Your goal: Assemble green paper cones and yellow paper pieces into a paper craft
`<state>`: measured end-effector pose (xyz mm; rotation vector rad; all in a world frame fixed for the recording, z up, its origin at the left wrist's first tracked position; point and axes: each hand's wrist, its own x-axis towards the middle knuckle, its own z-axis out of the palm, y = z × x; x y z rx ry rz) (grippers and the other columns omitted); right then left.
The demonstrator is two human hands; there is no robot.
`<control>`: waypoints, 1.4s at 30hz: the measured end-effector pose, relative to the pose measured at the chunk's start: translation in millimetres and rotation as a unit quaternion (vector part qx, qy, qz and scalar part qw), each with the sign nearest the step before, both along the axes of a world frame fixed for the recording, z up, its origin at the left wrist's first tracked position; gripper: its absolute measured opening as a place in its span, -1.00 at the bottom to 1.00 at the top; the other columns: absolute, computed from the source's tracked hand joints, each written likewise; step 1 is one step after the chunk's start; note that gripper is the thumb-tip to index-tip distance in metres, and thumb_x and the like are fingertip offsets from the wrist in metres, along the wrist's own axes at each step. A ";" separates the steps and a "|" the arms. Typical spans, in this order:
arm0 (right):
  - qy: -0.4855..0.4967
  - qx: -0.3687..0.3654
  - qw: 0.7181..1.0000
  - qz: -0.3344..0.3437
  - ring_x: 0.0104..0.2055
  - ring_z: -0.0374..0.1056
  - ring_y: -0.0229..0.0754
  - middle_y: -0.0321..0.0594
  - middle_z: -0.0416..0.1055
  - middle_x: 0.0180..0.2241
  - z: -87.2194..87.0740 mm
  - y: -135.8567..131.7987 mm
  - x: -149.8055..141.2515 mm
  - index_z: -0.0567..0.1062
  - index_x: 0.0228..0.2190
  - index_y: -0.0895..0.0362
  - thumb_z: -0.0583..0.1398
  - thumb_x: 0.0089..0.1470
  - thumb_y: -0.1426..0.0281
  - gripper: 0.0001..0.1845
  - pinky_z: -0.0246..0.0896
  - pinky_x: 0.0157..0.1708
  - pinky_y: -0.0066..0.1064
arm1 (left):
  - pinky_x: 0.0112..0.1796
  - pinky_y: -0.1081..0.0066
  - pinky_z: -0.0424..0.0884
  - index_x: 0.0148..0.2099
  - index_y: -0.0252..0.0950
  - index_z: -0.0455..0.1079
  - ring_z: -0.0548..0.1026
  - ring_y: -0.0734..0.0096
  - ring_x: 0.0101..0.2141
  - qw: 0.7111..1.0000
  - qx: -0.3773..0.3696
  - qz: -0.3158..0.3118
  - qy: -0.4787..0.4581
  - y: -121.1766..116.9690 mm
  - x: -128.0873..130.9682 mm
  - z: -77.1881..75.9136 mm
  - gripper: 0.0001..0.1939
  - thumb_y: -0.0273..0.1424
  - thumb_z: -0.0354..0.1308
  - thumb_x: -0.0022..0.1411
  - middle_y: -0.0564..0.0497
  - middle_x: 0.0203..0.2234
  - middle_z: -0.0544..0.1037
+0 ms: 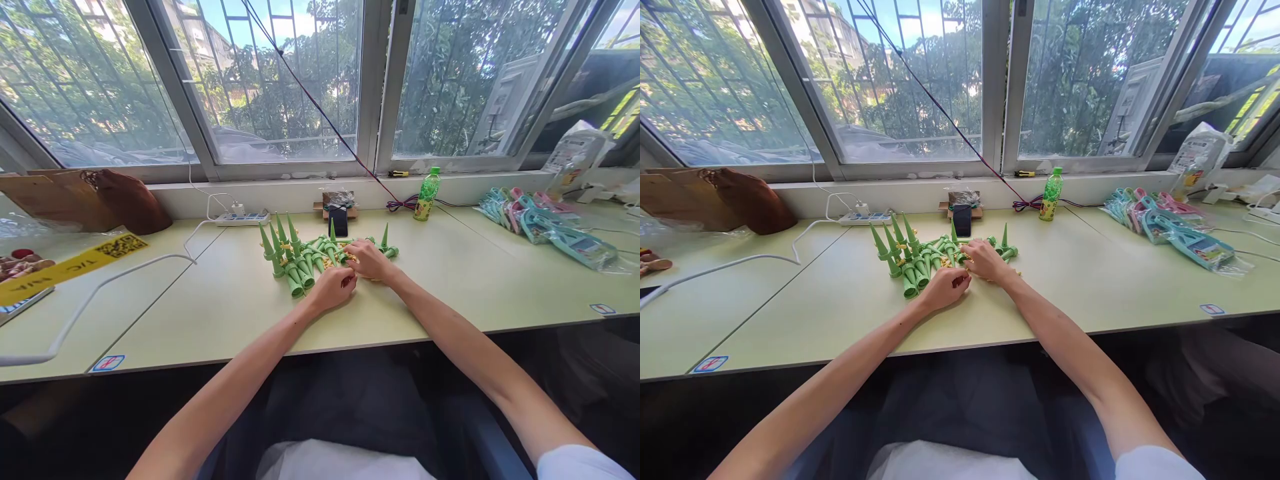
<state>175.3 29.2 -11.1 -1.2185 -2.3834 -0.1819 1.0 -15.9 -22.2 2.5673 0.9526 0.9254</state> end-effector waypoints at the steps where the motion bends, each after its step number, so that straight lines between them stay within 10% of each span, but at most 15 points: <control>1: -0.006 -0.001 1.000 0.000 -0.05 0.37 0.02 0.01 0.54 -0.16 -0.8 0.6 -0.8 0.55 -0.16 0.21 0.22 0.16 0.52 -0.81 0.14 0.00 -0.20 | -0.43 0.45 0.15 -0.53 -0.29 0.26 0.19 0.52 -0.58 1.000 -0.001 -0.001 0.003 0.2 -0.1 -0.1 -0.71 -0.42 0.03 0.26 0.09 -0.66 0.34; 12: -0.008 0.010 0.999 -0.031 -0.20 0.34 -0.05 -0.03 0.50 -0.30 2.2 -7.3 -7.9 0.51 -0.30 0.19 0.07 0.19 0.60 -0.78 0.16 -0.13 -0.29 | -0.43 0.44 0.15 -0.53 -0.27 0.25 0.22 0.50 -0.57 1.000 -0.004 -0.011 0.000 0.7 0.1 0.9 -0.71 -0.43 0.04 0.27 0.09 -0.65 0.34; 24: 0.271 -0.036 0.960 0.051 -0.40 0.37 -0.21 -0.24 0.48 -0.44 -2.4 -6.5 0.4 0.46 -0.37 0.14 0.13 0.09 0.47 -0.91 0.27 -0.27 -0.38 | -0.42 0.42 0.16 -0.51 -0.29 0.32 0.26 0.50 -0.58 0.998 -0.005 0.033 -0.046 -0.1 0.6 3.9 -0.49 -0.18 -0.09 0.44 0.08 -0.66 0.35; 42: 0.344 -0.043 0.932 0.104 -0.41 0.39 -0.26 -0.27 0.47 -0.40 7.3 -22.2 -7.8 0.41 -0.33 0.10 0.19 0.07 0.39 -0.92 0.35 -0.33 -0.40 | -0.66 0.44 0.17 -0.53 -0.31 0.34 0.26 0.55 -0.74 0.913 -0.254 0.090 -0.305 4.8 1.4 8.8 -0.28 0.14 -0.21 0.38 0.03 -0.73 0.36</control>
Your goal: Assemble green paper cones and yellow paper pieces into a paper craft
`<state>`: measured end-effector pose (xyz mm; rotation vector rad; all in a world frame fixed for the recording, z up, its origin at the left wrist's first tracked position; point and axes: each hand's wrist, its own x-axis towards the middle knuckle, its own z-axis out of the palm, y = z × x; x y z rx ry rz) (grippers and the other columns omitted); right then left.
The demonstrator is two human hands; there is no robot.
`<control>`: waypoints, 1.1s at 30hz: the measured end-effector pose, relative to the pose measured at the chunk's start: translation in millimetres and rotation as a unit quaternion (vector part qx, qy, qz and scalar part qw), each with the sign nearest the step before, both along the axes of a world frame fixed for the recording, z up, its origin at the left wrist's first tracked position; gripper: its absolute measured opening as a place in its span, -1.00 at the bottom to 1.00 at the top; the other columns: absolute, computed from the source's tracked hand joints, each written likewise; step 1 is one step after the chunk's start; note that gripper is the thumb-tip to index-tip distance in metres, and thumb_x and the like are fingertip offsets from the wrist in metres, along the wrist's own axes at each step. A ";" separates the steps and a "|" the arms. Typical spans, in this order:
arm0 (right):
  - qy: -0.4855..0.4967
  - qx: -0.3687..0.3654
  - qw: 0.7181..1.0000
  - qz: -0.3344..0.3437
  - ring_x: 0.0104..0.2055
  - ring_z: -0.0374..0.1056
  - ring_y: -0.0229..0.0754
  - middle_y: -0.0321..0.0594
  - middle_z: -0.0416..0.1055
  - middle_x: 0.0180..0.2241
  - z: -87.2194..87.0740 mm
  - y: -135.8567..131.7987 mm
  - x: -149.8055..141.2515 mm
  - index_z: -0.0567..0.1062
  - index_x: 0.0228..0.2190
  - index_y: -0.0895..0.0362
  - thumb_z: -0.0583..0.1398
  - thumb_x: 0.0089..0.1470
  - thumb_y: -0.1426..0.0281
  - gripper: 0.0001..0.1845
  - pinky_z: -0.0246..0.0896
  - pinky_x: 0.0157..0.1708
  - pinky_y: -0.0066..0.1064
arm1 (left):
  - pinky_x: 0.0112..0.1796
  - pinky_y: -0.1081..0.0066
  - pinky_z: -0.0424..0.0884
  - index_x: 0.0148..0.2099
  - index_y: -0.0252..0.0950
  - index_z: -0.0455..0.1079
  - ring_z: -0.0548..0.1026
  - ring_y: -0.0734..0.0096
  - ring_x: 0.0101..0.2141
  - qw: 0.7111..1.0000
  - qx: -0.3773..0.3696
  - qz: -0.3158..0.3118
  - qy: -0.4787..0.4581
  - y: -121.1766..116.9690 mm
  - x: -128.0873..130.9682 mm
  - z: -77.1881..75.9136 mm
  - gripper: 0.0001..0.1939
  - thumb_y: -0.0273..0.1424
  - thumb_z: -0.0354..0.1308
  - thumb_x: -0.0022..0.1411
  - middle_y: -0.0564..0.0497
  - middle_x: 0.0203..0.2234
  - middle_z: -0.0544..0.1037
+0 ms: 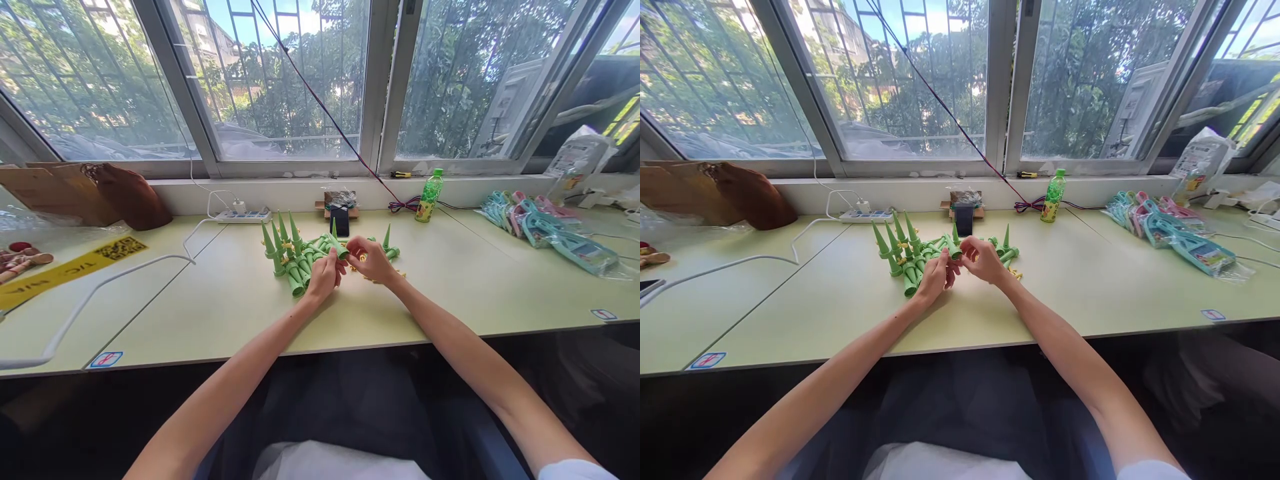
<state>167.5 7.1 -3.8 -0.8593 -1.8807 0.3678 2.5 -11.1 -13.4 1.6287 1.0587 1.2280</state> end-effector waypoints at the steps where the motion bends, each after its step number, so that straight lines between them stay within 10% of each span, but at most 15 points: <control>1: -0.003 -0.001 1.000 0.001 -0.41 0.39 -0.26 -0.28 0.47 -0.40 0.1 0.0 -0.2 0.41 -0.33 0.10 0.20 0.06 0.39 -0.92 0.34 -0.33 -0.40 | -0.67 0.45 0.16 -0.51 -0.30 0.33 0.27 0.55 -0.74 1.000 -0.003 0.001 -0.005 0.6 -0.3 -0.3 -0.31 0.12 -0.19 0.39 0.04 -0.74 0.35; 9: -0.035 0.010 0.999 0.006 -0.42 0.37 -0.26 -0.28 0.50 -0.41 -0.2 0.9 -2.3 0.47 -0.32 0.10 0.21 0.11 0.39 -0.94 0.29 -0.34 -0.42 | -0.71 0.49 0.14 -0.35 -0.24 0.16 0.33 0.61 -0.73 0.999 0.042 -0.002 -0.020 1.2 0.9 1.5 -0.55 0.04 0.08 0.32 0.08 -0.51 0.45; 33: -0.245 -0.026 0.965 -0.087 -0.28 0.35 -0.15 -0.20 0.51 -0.39 -6.9 18.4 22.0 0.55 -0.42 0.15 0.20 0.05 0.50 -0.89 0.06 -0.14 -0.32 | -0.65 0.49 0.15 -0.29 -0.25 0.19 0.32 0.61 -0.70 0.994 0.088 0.058 0.013 -1.5 -0.4 1.7 -0.62 -0.03 0.06 0.37 0.06 -0.43 0.47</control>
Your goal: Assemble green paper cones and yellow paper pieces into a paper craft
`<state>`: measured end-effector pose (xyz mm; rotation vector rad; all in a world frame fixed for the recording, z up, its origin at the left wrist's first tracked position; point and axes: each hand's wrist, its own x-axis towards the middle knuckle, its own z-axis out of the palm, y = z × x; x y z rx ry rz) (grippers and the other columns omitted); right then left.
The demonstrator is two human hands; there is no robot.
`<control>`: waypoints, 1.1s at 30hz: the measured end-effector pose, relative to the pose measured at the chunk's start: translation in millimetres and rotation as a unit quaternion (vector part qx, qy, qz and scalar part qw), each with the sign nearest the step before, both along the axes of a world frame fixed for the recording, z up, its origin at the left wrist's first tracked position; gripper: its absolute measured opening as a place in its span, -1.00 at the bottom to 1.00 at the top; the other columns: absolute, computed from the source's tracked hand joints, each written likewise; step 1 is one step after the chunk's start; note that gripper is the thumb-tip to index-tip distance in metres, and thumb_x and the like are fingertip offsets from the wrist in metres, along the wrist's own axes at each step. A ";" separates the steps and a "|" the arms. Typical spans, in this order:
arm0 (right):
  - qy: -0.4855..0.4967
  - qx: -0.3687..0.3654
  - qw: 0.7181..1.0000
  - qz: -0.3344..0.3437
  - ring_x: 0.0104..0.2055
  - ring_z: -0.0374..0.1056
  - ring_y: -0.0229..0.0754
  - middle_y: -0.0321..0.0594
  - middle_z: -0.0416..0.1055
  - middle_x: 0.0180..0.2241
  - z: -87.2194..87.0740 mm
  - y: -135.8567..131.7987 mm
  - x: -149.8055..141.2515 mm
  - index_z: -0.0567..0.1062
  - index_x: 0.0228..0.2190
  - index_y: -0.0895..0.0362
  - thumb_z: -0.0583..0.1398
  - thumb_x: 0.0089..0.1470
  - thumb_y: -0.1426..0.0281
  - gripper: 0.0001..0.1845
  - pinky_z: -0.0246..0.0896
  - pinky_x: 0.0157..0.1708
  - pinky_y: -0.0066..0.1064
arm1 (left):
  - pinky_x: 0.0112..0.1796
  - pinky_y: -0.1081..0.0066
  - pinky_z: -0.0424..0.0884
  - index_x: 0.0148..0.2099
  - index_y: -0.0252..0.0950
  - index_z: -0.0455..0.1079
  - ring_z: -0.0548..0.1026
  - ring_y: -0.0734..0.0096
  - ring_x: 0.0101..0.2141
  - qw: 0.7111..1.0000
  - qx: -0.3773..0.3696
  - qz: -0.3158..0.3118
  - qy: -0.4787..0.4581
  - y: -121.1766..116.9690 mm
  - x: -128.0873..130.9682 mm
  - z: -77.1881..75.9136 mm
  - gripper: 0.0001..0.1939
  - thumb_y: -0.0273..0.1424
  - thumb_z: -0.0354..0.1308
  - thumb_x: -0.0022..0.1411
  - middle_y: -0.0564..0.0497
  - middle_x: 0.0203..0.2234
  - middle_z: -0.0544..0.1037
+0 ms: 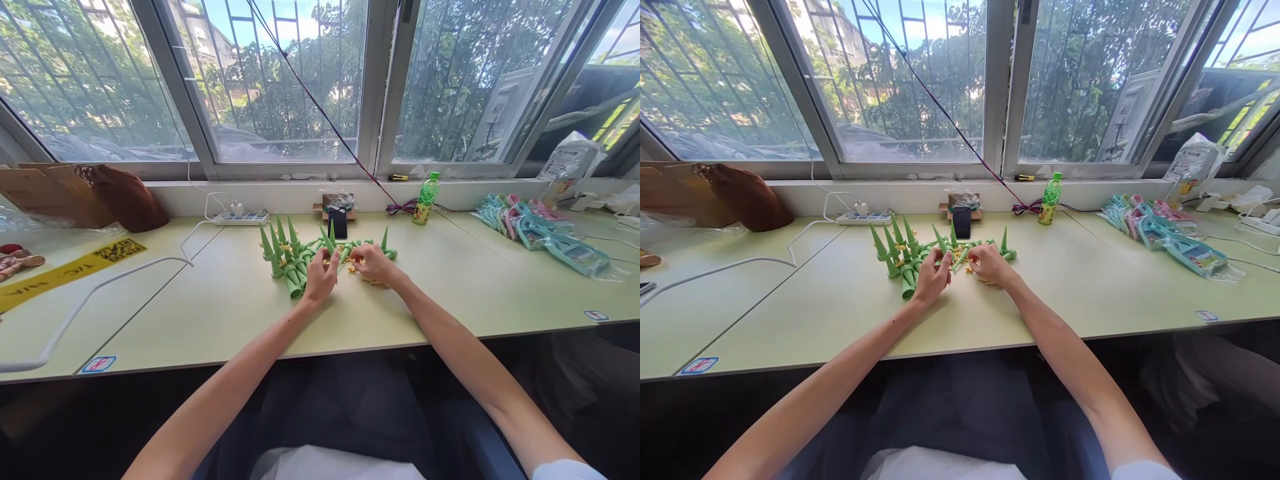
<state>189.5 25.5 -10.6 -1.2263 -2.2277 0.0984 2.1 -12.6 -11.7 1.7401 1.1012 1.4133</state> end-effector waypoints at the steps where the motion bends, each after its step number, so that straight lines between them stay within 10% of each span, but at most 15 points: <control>1: -0.002 -0.003 1.000 -0.002 -0.28 0.35 -0.15 -0.20 0.52 -0.39 0.2 -0.3 0.1 0.55 -0.41 0.15 0.21 0.05 0.49 -0.90 0.05 -0.13 -0.31 | -0.65 0.48 0.15 -0.29 -0.25 0.19 0.32 0.61 -0.70 1.000 -0.002 -0.001 0.000 0.2 0.0 -0.3 -0.62 -0.03 0.06 0.37 0.05 -0.42 0.47; 33: -0.016 -0.037 0.999 -0.003 -0.29 0.40 -0.14 -0.21 0.56 -0.39 3.9 -7.5 -3.5 0.56 -0.34 0.14 0.26 0.05 0.48 -0.92 0.14 -0.11 -0.27 | -0.62 0.47 0.05 -0.32 -0.24 0.16 0.25 0.61 -0.67 0.999 0.019 -0.007 0.027 1.7 0.4 -1.7 -0.63 -0.06 0.06 0.36 0.08 -0.47 0.39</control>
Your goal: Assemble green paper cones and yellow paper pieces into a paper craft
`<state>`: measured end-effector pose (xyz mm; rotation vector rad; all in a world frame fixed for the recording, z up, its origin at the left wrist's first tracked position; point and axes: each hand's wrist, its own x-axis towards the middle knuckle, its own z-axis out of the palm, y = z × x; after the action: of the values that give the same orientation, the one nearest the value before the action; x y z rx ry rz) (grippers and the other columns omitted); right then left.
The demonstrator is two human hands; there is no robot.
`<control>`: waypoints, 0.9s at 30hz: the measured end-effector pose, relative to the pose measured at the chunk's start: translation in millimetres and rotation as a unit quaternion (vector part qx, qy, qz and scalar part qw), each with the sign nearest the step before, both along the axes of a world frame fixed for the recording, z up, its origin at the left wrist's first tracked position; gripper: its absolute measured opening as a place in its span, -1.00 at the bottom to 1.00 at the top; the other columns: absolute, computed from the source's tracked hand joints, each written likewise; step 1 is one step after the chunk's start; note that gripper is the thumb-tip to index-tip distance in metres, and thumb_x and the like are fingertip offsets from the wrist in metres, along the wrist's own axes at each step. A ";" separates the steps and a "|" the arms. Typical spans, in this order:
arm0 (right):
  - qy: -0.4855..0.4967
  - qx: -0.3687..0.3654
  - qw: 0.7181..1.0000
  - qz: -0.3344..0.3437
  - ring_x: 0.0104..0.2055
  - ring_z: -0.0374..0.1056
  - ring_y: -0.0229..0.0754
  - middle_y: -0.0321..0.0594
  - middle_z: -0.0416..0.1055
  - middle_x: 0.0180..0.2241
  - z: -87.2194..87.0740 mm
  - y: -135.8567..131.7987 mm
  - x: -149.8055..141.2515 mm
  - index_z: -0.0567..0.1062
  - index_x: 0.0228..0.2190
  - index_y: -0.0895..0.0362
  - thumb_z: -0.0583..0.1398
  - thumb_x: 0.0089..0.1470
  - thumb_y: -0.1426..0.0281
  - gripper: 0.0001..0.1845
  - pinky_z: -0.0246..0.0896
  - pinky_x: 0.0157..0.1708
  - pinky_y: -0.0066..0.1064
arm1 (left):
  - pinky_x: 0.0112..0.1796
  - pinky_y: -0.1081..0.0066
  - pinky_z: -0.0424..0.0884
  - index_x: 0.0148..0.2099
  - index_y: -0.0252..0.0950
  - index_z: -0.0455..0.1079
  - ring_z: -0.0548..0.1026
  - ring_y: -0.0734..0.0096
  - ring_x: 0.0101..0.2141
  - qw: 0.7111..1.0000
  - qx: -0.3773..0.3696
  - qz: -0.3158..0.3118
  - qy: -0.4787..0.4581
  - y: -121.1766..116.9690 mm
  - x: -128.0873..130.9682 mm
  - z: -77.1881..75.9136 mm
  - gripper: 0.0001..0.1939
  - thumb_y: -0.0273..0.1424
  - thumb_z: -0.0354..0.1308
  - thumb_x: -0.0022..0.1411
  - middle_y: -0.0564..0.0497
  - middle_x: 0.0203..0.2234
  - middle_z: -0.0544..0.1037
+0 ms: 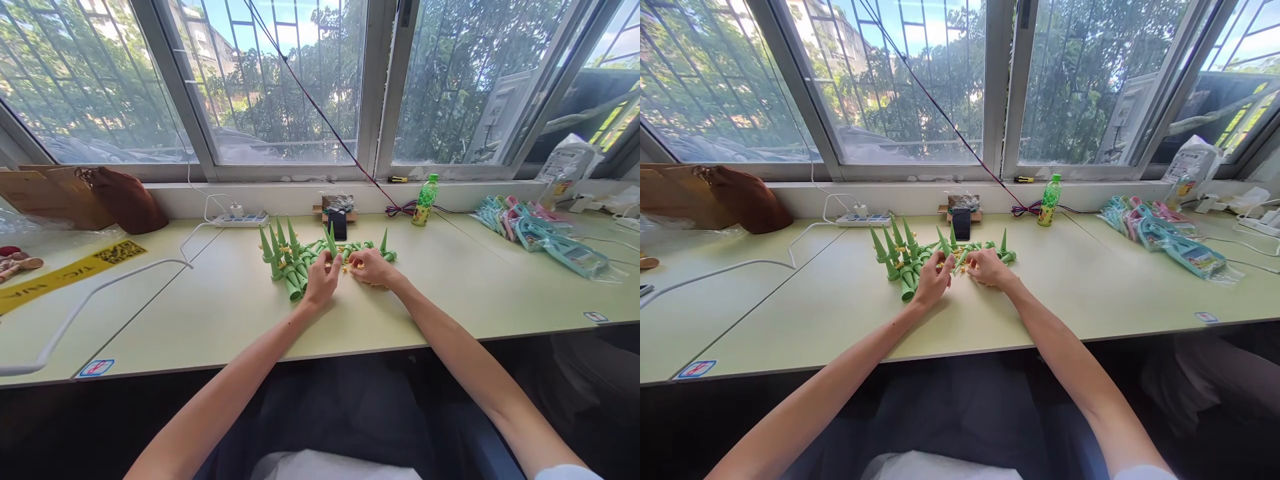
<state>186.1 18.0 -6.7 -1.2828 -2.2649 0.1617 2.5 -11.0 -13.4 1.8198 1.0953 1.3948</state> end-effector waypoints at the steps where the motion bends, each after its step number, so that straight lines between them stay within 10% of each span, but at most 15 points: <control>1: 0.006 0.004 1.000 -0.001 -0.28 0.40 -0.14 -0.21 0.56 -0.38 -0.3 0.5 0.1 0.56 -0.33 0.14 0.27 0.06 0.48 -0.91 0.15 -0.13 -0.28 | -0.62 0.47 0.05 -0.32 -0.24 0.16 0.25 0.61 -0.67 1.000 0.000 -0.001 -0.001 -0.1 -0.1 0.2 -0.62 -0.06 0.06 0.36 0.08 -0.47 0.39; 17: 0.286 0.031 0.957 0.048 -0.28 0.45 -0.15 -0.10 0.54 -0.25 2.7 -2.1 -9.5 0.63 -0.24 0.12 0.23 0.18 0.15 -0.68 0.34 -0.17 -0.29 | -0.64 0.47 0.18 -0.29 -0.23 0.22 0.30 0.55 -0.73 0.998 -0.059 -0.029 -0.024 2.7 -0.6 -1.9 -0.64 -0.07 -0.04 0.42 0.10 -0.59 0.44; 27: 0.503 -0.134 0.848 0.097 -0.47 0.28 -0.30 -0.26 0.49 -0.43 3.4 -4.9 -27.8 0.62 -0.33 0.10 0.36 -0.05 0.09 -0.65 0.24 -0.43 -0.40 | -0.73 0.50 0.14 -0.26 -0.24 0.23 0.28 0.60 -0.76 0.993 -0.094 -0.040 -0.054 11.4 1.0 -9.6 -0.64 -0.06 -0.04 0.41 0.07 -0.51 0.49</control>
<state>158.2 13.1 -3.3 -0.7645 -1.4434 1.0009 3.5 0.5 -23.1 1.6174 1.0486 1.2834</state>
